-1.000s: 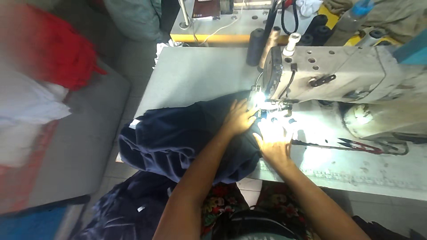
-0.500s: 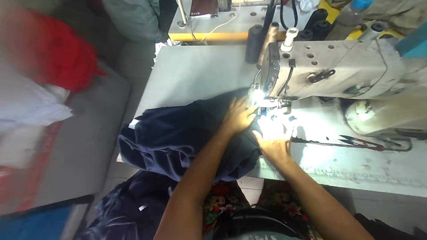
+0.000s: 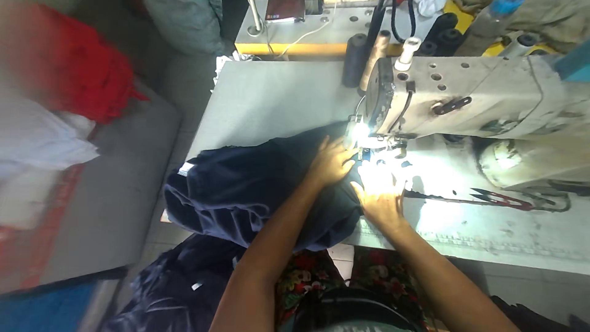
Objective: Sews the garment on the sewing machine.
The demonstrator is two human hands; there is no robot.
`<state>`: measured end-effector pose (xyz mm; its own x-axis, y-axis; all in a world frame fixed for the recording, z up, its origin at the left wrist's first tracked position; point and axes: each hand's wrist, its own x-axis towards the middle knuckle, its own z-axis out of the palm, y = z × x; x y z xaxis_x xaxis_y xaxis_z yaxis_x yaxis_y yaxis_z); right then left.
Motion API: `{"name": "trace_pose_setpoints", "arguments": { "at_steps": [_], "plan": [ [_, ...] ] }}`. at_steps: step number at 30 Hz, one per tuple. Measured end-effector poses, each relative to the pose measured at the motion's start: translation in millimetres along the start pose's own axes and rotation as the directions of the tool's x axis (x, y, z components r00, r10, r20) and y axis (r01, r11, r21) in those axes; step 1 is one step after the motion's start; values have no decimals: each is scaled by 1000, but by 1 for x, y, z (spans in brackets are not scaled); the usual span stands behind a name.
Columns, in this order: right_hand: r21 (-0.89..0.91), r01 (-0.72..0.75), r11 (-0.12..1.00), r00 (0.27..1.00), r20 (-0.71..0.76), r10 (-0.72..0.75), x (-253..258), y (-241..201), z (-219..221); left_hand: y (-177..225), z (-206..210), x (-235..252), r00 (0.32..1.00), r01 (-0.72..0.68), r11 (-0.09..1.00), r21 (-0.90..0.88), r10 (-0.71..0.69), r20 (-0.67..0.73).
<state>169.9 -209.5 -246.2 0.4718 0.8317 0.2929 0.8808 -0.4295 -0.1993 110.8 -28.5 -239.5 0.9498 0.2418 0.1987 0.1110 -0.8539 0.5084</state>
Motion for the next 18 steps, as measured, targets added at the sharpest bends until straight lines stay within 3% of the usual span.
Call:
{"name": "trace_pose_setpoints", "arguments": {
  "at_steps": [13, 18],
  "plan": [
    [3, 5, 1000, 1000, 9, -5, -4, -1, 1, 2, -4, -2, 989, 46, 997, 63, -55, 138],
    [1, -24, 1000, 1000, 12, 24, -3, -1, 1, 2, -3, -1, 988, 69, 995, 73, -78, 132]
  ]
}}
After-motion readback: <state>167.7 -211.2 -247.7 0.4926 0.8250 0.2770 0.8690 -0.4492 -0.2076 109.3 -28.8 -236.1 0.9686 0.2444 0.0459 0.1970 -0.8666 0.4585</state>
